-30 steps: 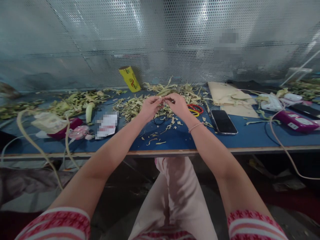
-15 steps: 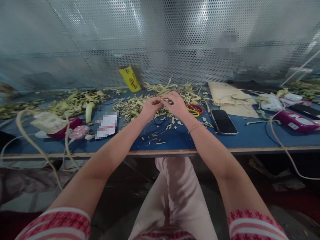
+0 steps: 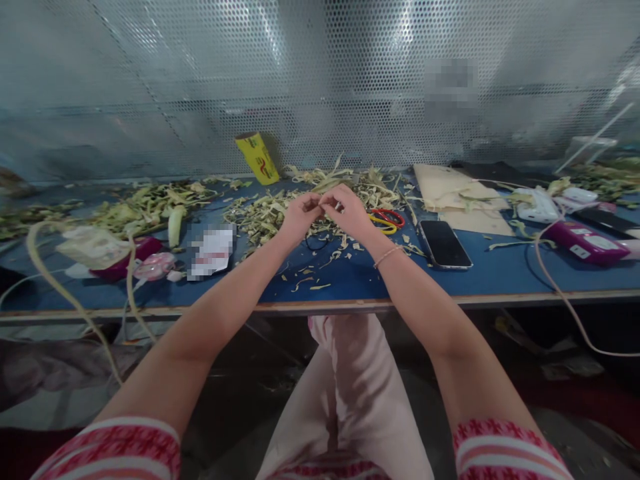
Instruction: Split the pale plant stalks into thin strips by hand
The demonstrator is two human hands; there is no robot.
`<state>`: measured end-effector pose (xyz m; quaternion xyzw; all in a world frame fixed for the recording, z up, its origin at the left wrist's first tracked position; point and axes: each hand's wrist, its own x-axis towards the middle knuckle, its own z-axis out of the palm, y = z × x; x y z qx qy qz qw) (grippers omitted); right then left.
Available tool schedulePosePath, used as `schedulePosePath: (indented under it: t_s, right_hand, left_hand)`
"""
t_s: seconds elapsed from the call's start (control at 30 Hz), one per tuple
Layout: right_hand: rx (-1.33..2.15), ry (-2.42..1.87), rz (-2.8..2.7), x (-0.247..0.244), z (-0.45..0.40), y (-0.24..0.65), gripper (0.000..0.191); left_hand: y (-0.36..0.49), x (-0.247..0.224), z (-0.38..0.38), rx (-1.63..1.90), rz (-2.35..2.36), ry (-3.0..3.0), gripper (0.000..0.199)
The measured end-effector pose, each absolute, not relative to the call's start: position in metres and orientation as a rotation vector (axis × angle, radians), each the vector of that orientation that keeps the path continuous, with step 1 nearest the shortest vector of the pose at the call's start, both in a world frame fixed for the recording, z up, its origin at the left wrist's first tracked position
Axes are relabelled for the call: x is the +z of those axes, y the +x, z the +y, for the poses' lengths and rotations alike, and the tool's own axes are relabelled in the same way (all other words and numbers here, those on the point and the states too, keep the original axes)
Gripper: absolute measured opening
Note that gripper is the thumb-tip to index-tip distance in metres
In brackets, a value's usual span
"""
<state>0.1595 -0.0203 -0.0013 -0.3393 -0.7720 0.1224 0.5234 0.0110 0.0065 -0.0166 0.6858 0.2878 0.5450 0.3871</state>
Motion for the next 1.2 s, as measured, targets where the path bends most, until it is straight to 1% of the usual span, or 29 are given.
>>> schedulePosePath:
  t_s: [0.3, 0.47, 0.6, 0.73, 1.1, 1.2]
  right_hand:
    - [0.733, -0.68, -1.718, -0.003, -0.017, 0.161, 0.006]
    - [0.792, -0.647, -1.683, -0.004, -0.016, 0.163, 0.007]
    - [0.82, -0.714, -1.672, -0.004, -0.016, 0.164, 0.006]
    - [0.802, -0.757, -1.651, -0.003, -0.015, 0.165, 0.006]
    - [0.462, -0.723, -1.846, 0.002, -0.018, 0.17, 0.007]
    - [0.421, -0.723, -1.88, 0.003, -0.019, 0.172, 0.01]
  left_hand:
    - [0.012, -0.016, 0.002, 1.308, 0.616, 1.645, 0.018]
    - [0.012, -0.017, 0.004, 1.251, 0.535, 1.595, 0.017]
    - [0.012, -0.019, 0.005, 1.248, 0.535, 1.607, 0.022]
    - [0.013, -0.02, 0.006, 1.263, 0.55, 1.648, 0.025]
    - [0.01, -0.017, 0.005, 1.353, 0.61, 1.723, 0.017]
    - [0.009, -0.016, 0.004, 1.36, 0.663, 1.726, 0.016]
